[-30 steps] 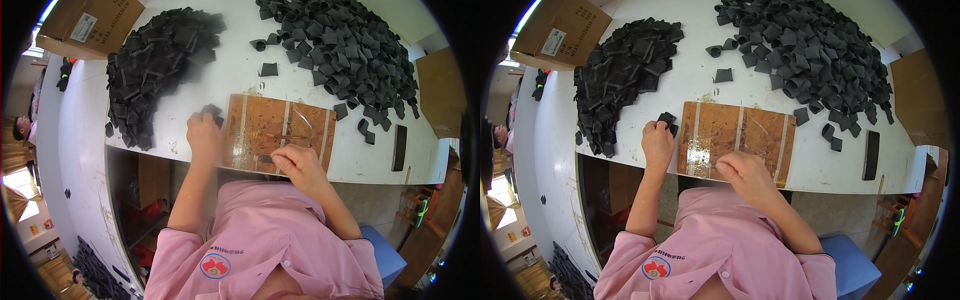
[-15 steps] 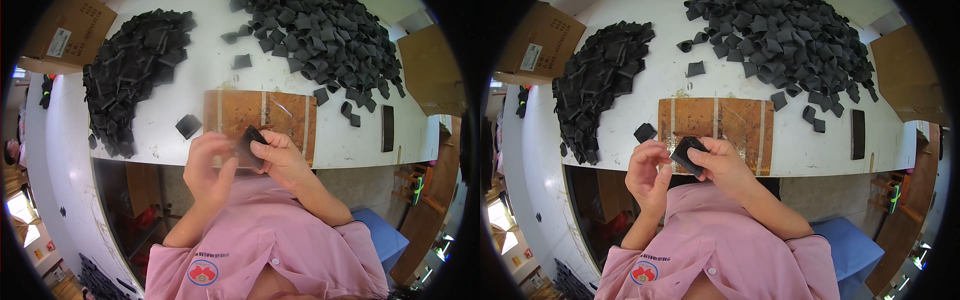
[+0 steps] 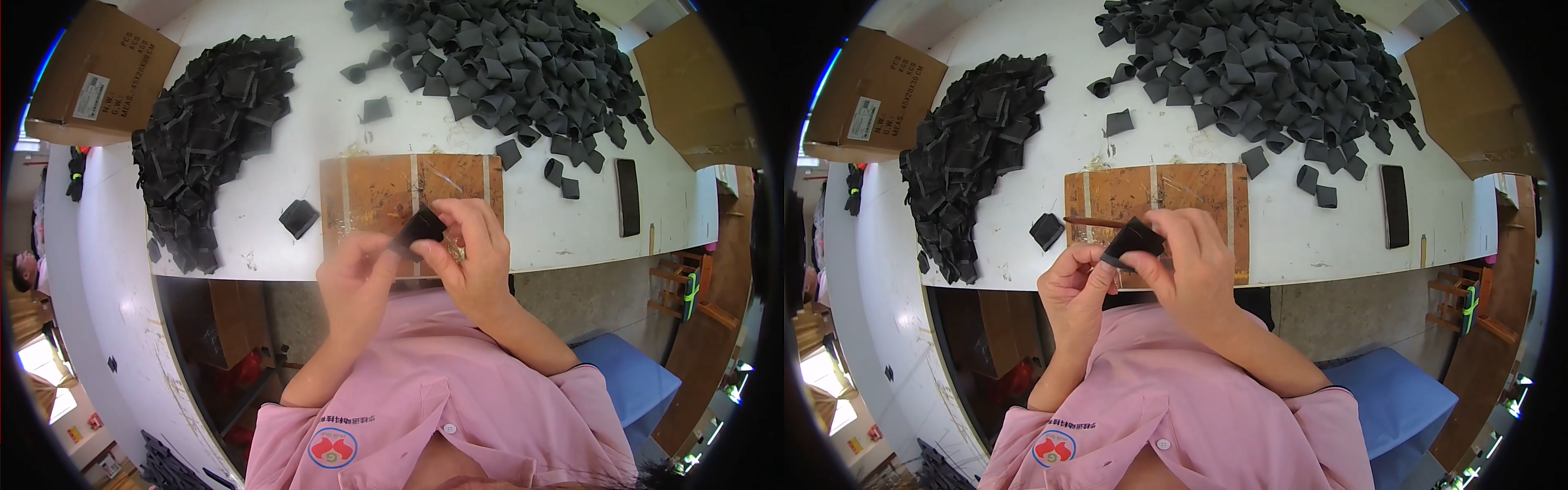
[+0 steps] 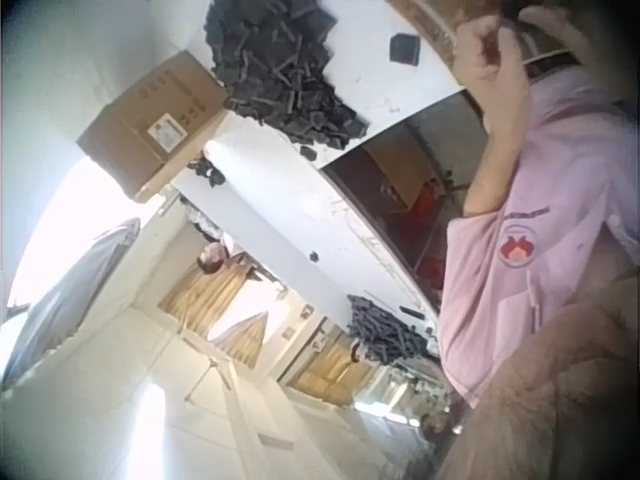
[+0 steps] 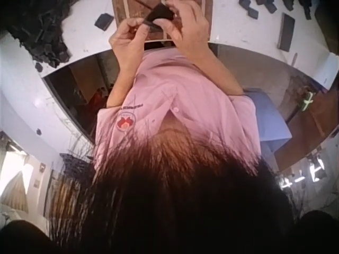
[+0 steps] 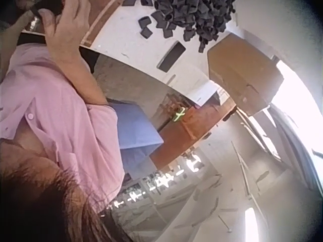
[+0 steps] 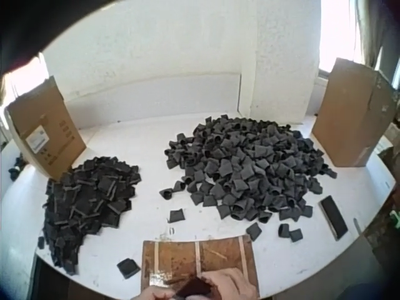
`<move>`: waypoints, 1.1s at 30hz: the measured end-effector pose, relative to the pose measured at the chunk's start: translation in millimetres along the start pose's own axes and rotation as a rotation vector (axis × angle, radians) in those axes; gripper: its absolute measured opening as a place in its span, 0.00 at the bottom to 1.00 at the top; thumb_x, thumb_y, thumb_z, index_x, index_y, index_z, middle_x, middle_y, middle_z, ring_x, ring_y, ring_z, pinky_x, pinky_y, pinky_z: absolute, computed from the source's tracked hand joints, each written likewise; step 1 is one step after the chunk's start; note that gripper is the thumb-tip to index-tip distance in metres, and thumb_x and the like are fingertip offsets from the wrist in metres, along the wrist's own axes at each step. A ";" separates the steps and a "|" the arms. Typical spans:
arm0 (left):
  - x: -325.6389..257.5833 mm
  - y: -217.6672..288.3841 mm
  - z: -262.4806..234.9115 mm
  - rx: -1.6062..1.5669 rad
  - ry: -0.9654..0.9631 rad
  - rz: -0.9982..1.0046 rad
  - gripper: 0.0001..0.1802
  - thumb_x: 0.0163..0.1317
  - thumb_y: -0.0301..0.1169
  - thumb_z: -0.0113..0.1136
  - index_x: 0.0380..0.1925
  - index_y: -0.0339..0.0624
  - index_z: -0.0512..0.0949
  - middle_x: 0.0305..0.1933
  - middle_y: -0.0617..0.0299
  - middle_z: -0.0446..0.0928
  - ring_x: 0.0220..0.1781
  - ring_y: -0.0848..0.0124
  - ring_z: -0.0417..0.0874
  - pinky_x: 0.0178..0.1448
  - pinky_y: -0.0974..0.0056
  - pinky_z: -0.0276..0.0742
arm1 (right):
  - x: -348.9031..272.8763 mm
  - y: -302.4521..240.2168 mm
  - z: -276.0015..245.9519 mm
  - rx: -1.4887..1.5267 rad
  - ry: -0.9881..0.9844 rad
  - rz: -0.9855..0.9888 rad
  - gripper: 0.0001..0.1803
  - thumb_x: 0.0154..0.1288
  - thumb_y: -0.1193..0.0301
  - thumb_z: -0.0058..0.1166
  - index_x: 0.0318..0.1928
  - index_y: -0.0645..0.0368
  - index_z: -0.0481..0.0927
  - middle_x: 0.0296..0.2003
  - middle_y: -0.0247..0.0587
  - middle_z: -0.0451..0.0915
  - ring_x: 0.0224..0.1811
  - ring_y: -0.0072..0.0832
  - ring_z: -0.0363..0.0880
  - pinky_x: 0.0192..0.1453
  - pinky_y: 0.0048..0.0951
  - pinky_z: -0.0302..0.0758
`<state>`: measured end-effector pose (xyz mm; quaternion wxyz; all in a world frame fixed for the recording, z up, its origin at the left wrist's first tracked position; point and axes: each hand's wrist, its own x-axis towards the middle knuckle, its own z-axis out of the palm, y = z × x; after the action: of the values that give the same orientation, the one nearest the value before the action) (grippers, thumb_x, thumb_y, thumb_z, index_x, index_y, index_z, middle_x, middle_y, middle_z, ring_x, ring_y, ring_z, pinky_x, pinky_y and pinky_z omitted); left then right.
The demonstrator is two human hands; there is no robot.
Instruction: Assembling small black plastic components by hand at a workbench.
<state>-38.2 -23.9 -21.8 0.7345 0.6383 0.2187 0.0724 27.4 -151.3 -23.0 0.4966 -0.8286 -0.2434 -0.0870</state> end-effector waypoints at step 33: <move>-1.7 27.0 -3.3 -0.255 -0.123 0.015 0.15 0.47 0.15 0.52 0.38 0.35 0.70 0.32 0.62 0.72 0.22 0.77 0.73 0.23 0.74 0.69 | 15.3 -10.0 -9.0 0.842 -0.344 0.438 0.03 0.50 0.78 0.54 0.27 0.65 0.75 0.24 0.33 0.70 0.22 0.19 0.65 0.25 0.19 0.62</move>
<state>-36.4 -16.9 4.4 0.8211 0.5447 0.1574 0.0657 36.7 -150.4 -4.8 0.7469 -0.5905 -0.1563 0.2627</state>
